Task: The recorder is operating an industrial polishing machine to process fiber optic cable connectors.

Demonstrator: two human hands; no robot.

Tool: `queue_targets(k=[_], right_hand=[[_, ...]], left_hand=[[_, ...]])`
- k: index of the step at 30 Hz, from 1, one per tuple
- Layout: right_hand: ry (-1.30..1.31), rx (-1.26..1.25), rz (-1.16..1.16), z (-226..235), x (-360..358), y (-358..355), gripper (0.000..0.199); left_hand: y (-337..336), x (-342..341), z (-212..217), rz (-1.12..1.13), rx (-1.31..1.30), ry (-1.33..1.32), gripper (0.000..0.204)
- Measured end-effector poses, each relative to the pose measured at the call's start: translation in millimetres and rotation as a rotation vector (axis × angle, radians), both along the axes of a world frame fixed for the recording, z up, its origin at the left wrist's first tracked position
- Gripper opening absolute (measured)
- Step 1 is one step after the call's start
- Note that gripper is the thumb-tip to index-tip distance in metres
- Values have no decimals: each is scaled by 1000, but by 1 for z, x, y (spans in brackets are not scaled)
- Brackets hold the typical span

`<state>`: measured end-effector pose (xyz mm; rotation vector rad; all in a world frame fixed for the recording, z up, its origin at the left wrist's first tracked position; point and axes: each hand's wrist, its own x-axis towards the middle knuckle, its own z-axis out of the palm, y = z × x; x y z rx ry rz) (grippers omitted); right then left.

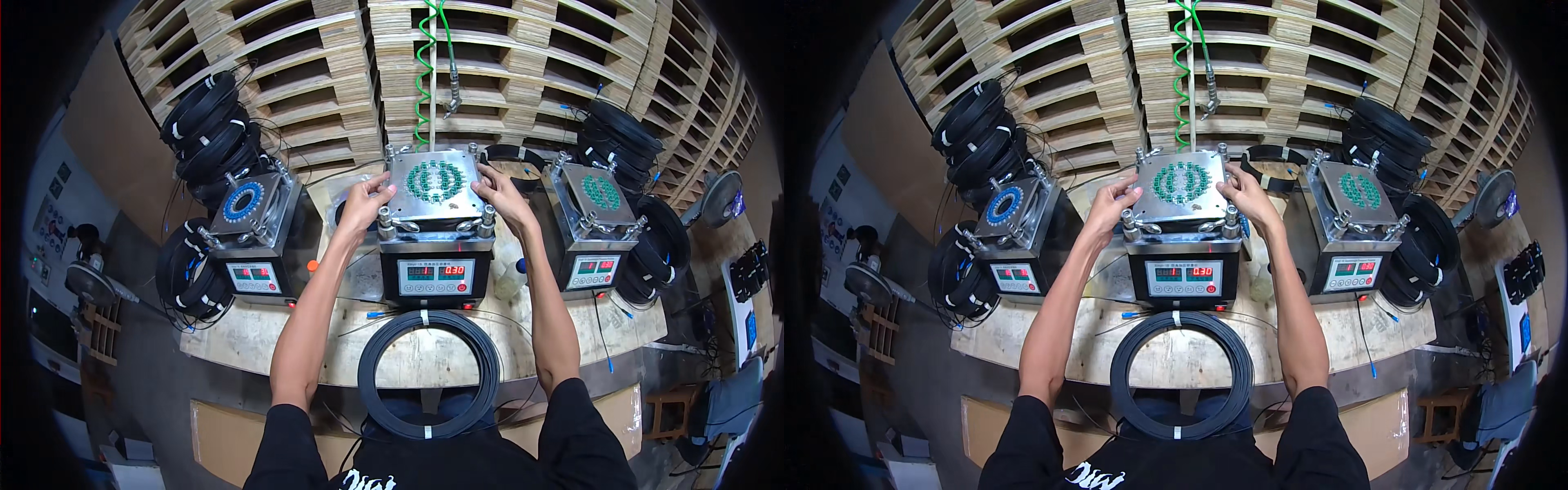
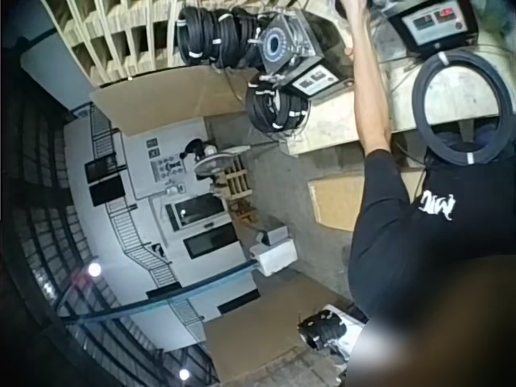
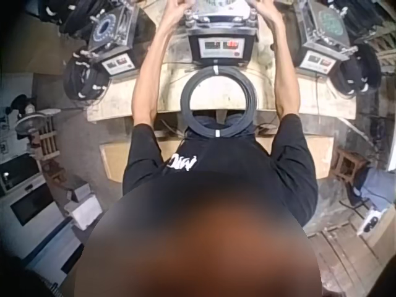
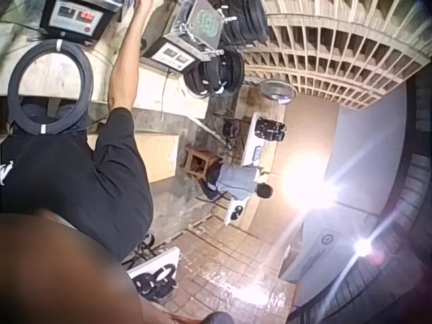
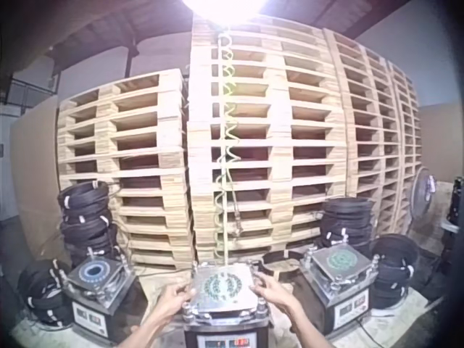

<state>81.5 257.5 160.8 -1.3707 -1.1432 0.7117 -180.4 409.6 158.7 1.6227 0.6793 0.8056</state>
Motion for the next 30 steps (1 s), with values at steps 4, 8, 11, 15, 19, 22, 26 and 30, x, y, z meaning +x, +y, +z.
queue_targets(k=[4, 8, 11, 15, 19, 22, 26, 30], right_hand=[[-99, -83, -31, -1, 3, -9, 64], [-61, -118, 17, 6, -2, -11, 66], [-38, -165, -11, 4, 3, -9, 62], [-217, 77, -401, -14, -16, -36, 31], [-394, 72, -629, -69, -48, -109, 15], [-589, 32, -535, -92, -87, -157, 11], [-464, -111, -445, -109, -121, -177, 15], [-495, -355, -264, -109, -122, -176, 37]], left_hand=[[0, 0, -2, -21, -24, 28, 61], [2, -4, 1, -16, -31, 23, 60], [3, 2, 1, 15, -4, 33, 54], [-33, -11, -1, 296, 141, -96, 33], [-89, -63, -69, 543, 506, -40, 18], [-136, -114, -123, 341, 514, 294, 26], [-173, -132, -125, 115, 701, 713, 56], [-167, -129, -120, 9, 746, 861, 74]])
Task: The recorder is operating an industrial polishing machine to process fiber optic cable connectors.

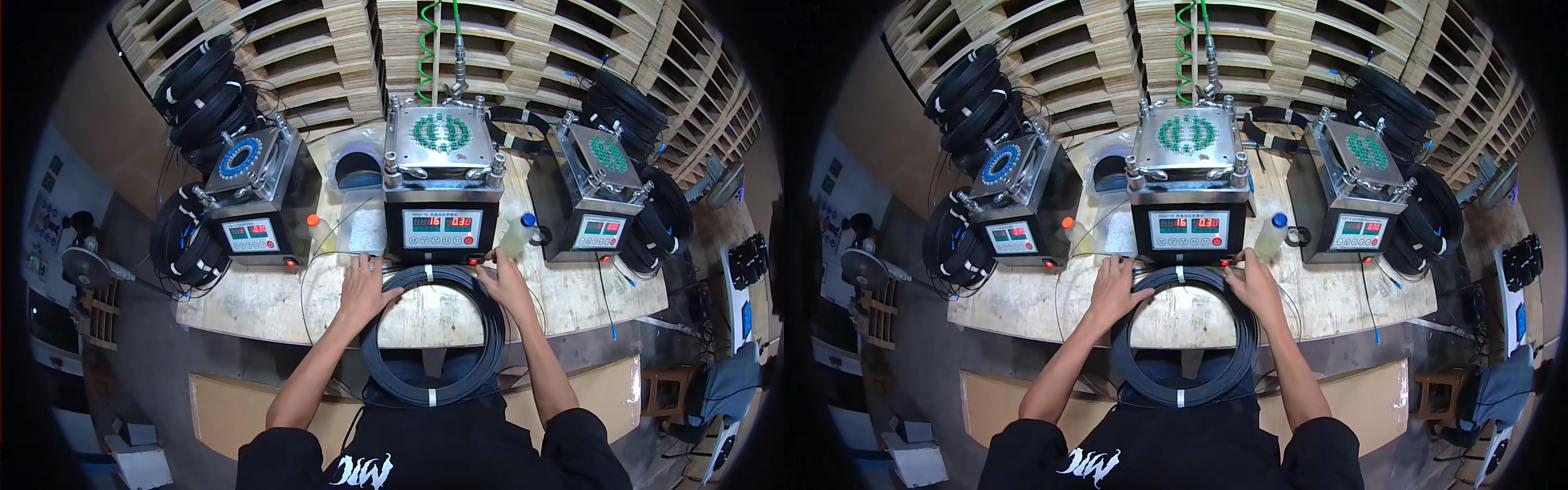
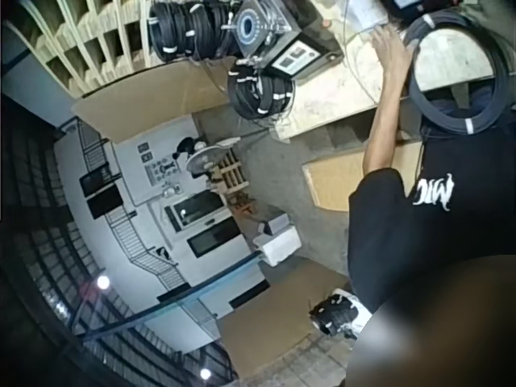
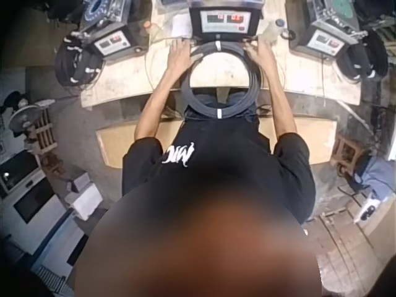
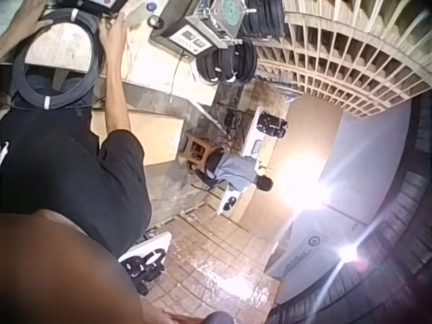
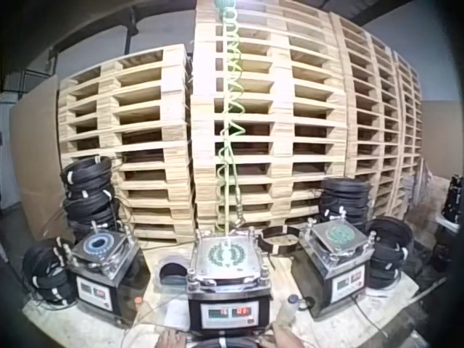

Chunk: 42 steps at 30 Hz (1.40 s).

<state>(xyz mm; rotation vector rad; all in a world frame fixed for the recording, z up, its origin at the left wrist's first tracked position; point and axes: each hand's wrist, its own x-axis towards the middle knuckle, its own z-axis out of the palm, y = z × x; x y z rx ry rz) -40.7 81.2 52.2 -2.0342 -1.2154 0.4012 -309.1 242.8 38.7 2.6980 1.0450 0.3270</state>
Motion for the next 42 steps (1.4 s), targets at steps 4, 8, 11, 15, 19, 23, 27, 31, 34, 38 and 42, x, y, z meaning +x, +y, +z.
queue_targets(k=[4, 8, 11, 15, 19, 23, 27, 31, 34, 38, 42], right_hand=[[-11, -188, 49, -15, -1, -2, 62], [26, -231, 151, -31, -9, 1, 75], [-131, -214, 121, -64, -15, 6, 72], [-109, -154, 97, -75, -17, 6, 56], [-154, -148, 129, -74, -16, -9, 55], [87, -111, 131, -52, -24, -13, 64], [134, 71, 103, -7, -35, -19, 66], [78, 15, 199, 68, -51, -25, 87], [5, 106, 307, 86, -44, -25, 78], [-42, 205, 321, 128, -57, -21, 57], [-34, 176, 374, 132, -59, 9, 54]], left_hand=[[10, 3, -1, -100, -70, 153, 72], [8, 11, -28, -120, -187, 71, 60], [2, 14, -49, -114, -142, 7, 56], [1, 11, -50, -142, -115, -28, 47], [-8, 8, -34, -144, -205, -27, 47], [-19, -7, 5, -121, -262, -112, 35], [-36, -12, 49, -138, -178, -131, 38], [-70, -24, 111, -112, 38, -118, 44], [-92, -32, 148, -92, 227, -67, 46], [-97, -41, 192, -58, 403, -84, 44], [-66, -56, 207, -117, 330, -221, 37]])
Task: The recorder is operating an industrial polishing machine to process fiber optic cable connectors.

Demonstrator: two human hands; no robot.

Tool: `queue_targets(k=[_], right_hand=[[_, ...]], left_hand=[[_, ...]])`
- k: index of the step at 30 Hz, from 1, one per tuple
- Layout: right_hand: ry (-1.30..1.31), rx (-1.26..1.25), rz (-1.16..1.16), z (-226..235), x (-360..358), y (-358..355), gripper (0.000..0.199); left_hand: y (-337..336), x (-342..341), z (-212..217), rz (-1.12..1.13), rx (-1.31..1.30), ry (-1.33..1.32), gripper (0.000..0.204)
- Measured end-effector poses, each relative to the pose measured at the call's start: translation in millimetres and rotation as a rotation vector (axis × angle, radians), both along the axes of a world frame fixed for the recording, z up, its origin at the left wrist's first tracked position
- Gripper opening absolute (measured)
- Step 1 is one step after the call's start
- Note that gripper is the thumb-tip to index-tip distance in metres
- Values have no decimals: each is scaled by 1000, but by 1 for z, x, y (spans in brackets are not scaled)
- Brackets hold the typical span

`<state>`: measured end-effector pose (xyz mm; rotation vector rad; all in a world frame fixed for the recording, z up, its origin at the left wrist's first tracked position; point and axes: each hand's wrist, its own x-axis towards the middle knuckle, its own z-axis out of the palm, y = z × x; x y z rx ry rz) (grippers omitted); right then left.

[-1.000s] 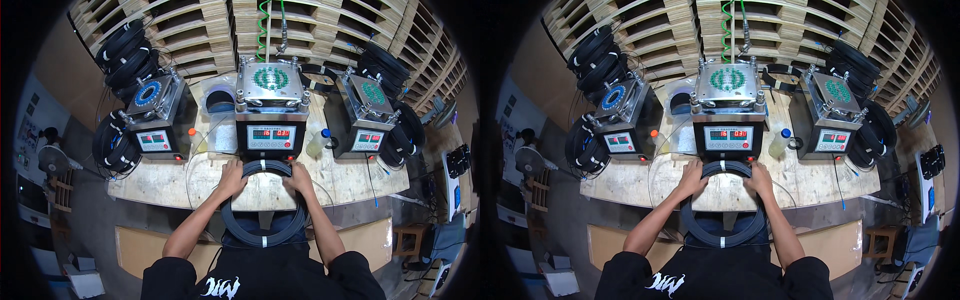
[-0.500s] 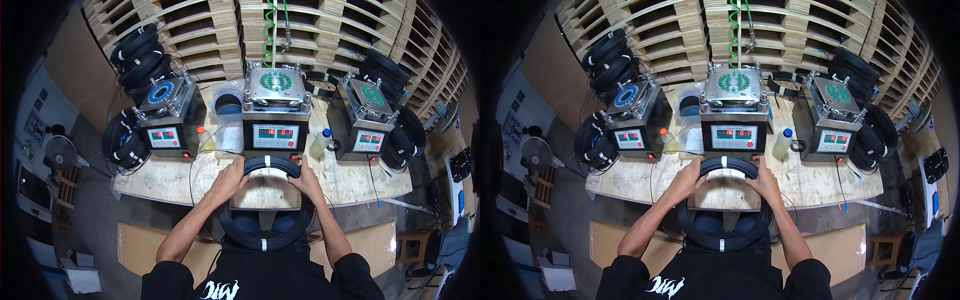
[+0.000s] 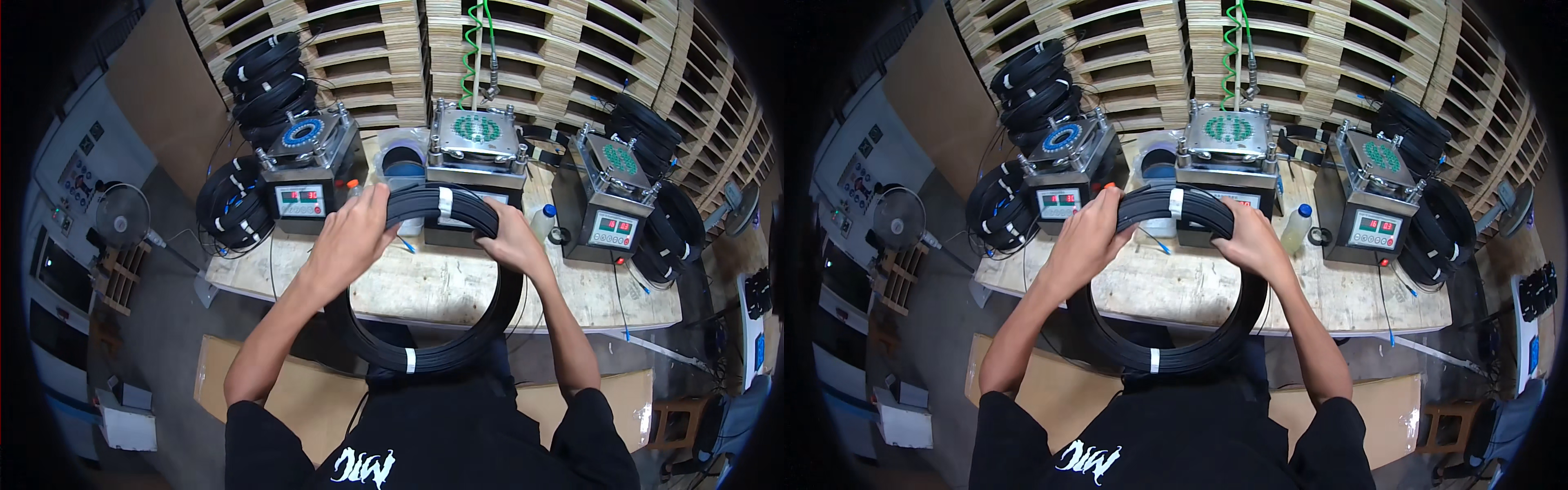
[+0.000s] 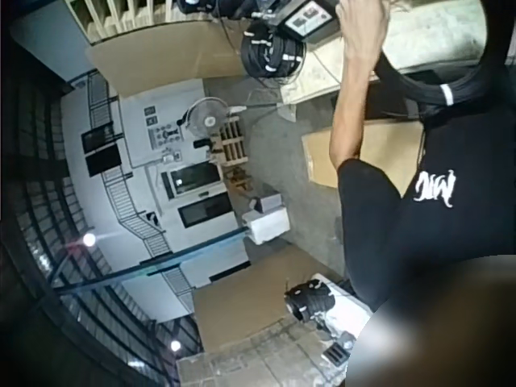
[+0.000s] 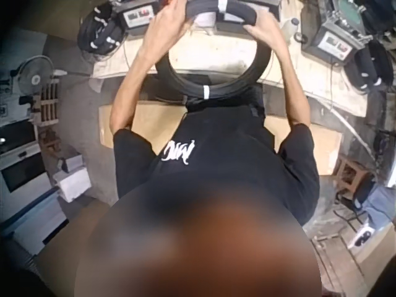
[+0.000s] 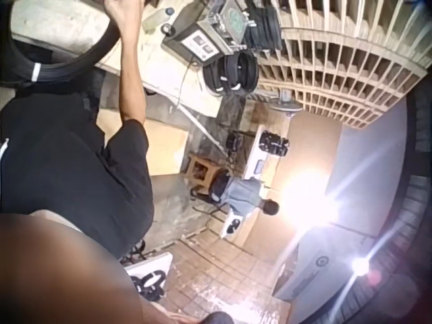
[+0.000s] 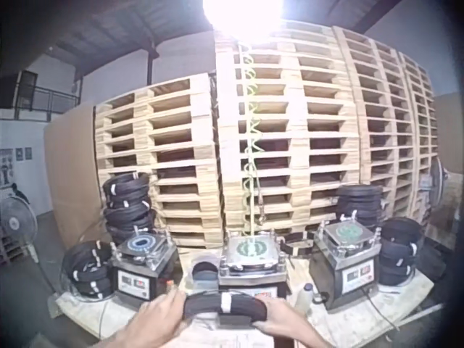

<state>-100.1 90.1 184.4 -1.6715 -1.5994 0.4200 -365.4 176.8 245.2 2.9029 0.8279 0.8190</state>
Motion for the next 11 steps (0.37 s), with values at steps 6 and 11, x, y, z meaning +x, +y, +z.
queue_targets(k=[6, 11], right_hand=[[-82, -248, 98, -73, -12, 43, 57], [-150, -418, 69, -123, -29, 73, 69]], left_hand=[[44, -25, -118, -15, -293, -37, 41], [51, -38, -180, 140, -404, -2, 54]])
